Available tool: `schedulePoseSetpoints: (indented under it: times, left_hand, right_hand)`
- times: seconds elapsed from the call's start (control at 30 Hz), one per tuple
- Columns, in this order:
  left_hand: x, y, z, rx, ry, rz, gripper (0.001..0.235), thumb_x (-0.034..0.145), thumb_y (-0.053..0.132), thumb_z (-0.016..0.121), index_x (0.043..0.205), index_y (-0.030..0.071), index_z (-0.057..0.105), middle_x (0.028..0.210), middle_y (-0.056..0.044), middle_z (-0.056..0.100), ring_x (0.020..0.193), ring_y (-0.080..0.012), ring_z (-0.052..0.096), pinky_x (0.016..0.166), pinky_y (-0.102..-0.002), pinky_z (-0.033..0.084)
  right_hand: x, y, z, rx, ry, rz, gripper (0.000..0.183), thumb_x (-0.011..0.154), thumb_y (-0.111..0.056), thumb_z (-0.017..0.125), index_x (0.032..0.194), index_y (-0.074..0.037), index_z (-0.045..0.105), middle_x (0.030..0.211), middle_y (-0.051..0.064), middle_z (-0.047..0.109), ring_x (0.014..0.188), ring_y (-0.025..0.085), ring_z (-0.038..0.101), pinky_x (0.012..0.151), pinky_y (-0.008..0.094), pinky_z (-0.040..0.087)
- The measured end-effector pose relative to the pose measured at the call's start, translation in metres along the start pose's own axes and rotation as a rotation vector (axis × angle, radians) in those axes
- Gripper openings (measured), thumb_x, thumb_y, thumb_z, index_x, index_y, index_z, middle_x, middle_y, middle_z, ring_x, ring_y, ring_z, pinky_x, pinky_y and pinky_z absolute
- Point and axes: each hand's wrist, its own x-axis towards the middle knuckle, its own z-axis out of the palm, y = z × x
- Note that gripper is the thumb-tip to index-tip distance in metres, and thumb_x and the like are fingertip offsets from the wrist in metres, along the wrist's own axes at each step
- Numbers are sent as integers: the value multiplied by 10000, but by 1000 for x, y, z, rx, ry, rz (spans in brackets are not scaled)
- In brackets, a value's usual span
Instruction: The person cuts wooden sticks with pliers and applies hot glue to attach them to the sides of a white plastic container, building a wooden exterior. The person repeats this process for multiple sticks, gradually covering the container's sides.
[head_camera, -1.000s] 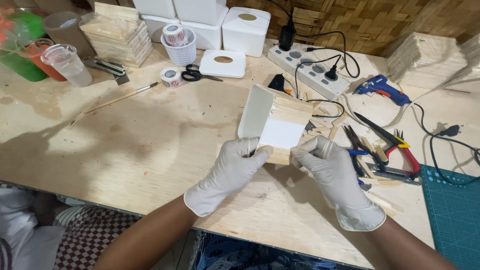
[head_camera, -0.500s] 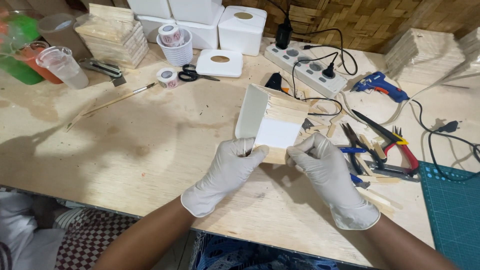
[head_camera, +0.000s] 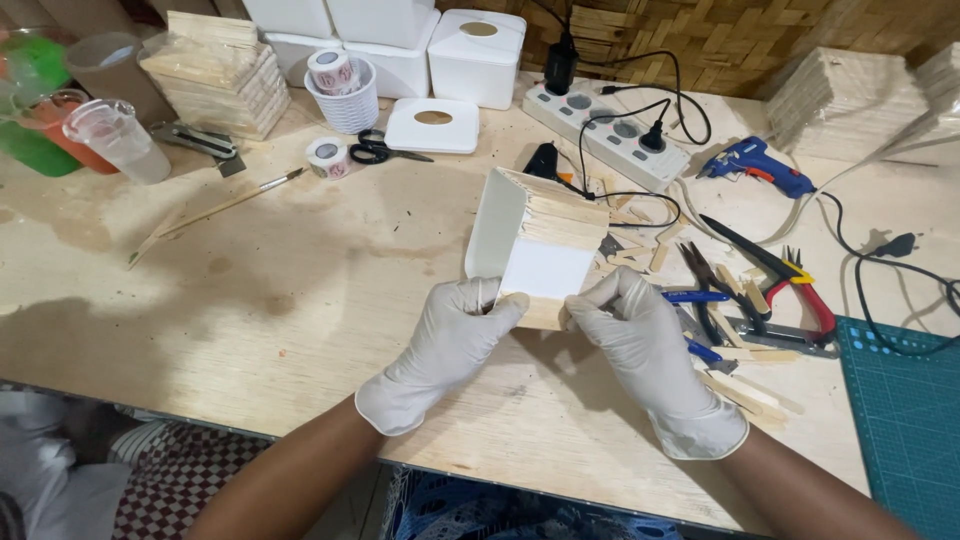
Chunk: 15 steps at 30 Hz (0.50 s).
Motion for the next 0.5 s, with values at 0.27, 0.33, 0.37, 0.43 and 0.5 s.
schedulePoseSetpoints:
  times: [0.27,0.33,0.37,0.43,0.5]
  left_hand:
    - [4,-8,-10,78,-2,60,130,934,139,722,975,64,821,773,-72,777,812,-107,582,840,-331,542]
    - [-5,18,-8,87,-10,77,129,937,136,718,975,68,820,774,-65,775,817,-116,586,840,-333,541]
    - [-7,22,-8,79,-39,94,152,956,147,698,1009,58,810,821,-72,782,836,-130,592,867,-353,537]
    - [-6,23,-9,71,-68,112,177,976,158,679,1043,48,800,868,-79,789,855,-143,598,894,-373,533]
    - [-3,16,-13,101,-114,149,194,999,211,658,1054,82,793,891,-96,787,924,-127,577,908,-379,532]
  right_hand:
    - [-9,-10,3,109,-82,-49,145,901,-103,769,918,-50,635,780,96,700,788,160,615,743,287,506]
    - [-4,0,3,147,-95,-48,206,881,-87,788,945,-51,596,798,90,674,805,165,622,749,292,506]
    - [4,13,1,169,-91,-50,215,899,-97,786,932,-45,580,773,104,671,767,167,637,699,297,534]
    - [9,22,-1,191,-88,-52,230,917,-107,783,920,-39,563,747,118,669,730,169,651,649,301,562]
    - [3,15,0,133,-70,-76,242,922,-126,794,869,-67,565,727,89,676,717,143,637,647,271,529]
